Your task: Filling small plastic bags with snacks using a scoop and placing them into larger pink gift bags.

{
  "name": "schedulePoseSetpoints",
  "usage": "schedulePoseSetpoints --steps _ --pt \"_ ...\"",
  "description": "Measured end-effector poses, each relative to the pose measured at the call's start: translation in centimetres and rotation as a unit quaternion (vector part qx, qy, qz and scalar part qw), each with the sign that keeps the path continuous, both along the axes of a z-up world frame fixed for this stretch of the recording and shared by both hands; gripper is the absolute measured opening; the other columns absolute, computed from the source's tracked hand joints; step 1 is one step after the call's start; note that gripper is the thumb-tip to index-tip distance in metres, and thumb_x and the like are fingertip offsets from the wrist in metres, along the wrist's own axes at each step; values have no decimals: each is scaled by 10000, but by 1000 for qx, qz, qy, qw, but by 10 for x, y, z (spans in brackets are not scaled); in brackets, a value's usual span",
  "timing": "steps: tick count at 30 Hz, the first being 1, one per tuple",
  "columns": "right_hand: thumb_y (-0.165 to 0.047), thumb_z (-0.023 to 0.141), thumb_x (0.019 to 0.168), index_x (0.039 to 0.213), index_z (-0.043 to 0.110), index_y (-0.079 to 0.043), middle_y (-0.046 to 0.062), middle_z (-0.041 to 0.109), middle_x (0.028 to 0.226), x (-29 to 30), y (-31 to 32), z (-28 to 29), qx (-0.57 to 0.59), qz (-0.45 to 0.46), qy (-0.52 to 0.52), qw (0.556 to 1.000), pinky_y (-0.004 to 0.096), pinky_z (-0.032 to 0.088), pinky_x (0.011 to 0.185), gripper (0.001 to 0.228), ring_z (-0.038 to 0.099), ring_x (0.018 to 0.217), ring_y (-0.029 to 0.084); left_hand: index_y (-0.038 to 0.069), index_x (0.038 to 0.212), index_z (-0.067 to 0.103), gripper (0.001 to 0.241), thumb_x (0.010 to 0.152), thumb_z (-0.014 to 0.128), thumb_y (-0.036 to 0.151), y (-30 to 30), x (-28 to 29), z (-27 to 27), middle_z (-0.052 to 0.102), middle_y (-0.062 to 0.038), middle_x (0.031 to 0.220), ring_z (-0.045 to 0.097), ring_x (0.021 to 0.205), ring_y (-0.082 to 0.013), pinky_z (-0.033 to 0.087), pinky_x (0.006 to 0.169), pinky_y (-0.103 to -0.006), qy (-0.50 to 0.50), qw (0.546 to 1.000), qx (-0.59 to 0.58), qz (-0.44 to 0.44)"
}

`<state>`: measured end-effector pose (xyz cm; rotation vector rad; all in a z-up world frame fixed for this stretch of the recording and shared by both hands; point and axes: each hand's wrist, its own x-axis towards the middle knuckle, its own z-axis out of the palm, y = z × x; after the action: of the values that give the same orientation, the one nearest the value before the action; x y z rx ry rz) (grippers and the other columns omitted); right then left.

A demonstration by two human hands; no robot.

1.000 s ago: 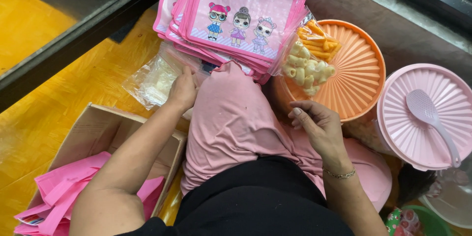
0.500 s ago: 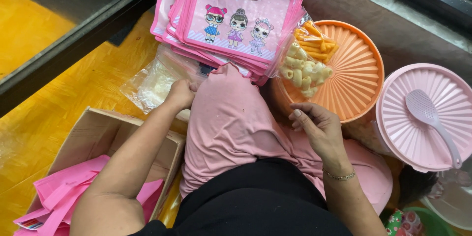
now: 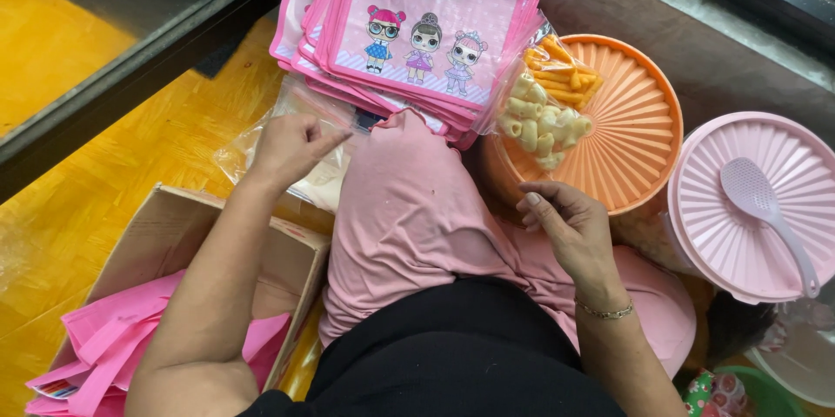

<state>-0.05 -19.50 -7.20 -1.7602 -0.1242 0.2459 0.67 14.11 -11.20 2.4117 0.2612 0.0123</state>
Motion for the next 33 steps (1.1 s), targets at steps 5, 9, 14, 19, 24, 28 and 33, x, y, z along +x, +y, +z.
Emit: schedulePoseSetpoints --steps 5,9,14,19,24,28,33 --pt "-62 540 824 951 609 43 160 616 699 -1 3 7 3 0 -4 1000 246 516 557 178 590 613 144 74 556 505 314 805 654 192 0 -6 35 469 -39 427 468 410 -72 397 407 -169 -78 953 -291 22" --pt "-59 538 822 949 606 51 154 610 686 -2 9 16 17 9 -13 1000 241 517 551 181 584 601 137 34 776 612 58 811 595 77 -6 -12 52 592 -56 695 549 664 -89 476 627 -222 -135 873 -463 -78" --pt "-38 580 775 983 595 46 144 606 744 -4 17 28 58 42 -17 997 265 525 600 225 586 656 140 -67 922 539 208 742 552 36 -47 -15 83 607 -214 788 619 751 -240 544 640 -388 -100 773 -597 -188" --pt "-247 614 714 1237 359 85 208 515 1089 1 23 30 256 172 -11 951 309 493 759 670 546 912 178 -100 839 486 140 738 545 -23 -86 -9 99 547 -313 858 622 684 -390 536 495 -487 -52 678 -674 -289" --pt "36 603 708 853 606 96 155 612 634 -9 20 22 205 84 21 975 259 515 459 157 605 533 162 -62 739 480 101 784 541 5 -111 12 85 580 -252 645 628 559 -269 528 456 -371 -12 698 -635 -332" --pt "38 581 756 805 608 70 90 583 626 -5 5 -7 258 -14 1 966 192 454 480 65 536 530 90 -78 846 527 303 827 528 224 -131 24 61 558 -172 681 597 576 -135 534 490 -266 -32 651 -701 -291" --pt "35 581 777 789 584 48 106 564 645 -8 10 4 325 -171 -8 930 208 425 431 18 548 530 125 -31 1164 494 443 801 621 190 -180 5 70 549 -173 1121 512 1060 -239 426 906 -363 -67 667 -697 -252"
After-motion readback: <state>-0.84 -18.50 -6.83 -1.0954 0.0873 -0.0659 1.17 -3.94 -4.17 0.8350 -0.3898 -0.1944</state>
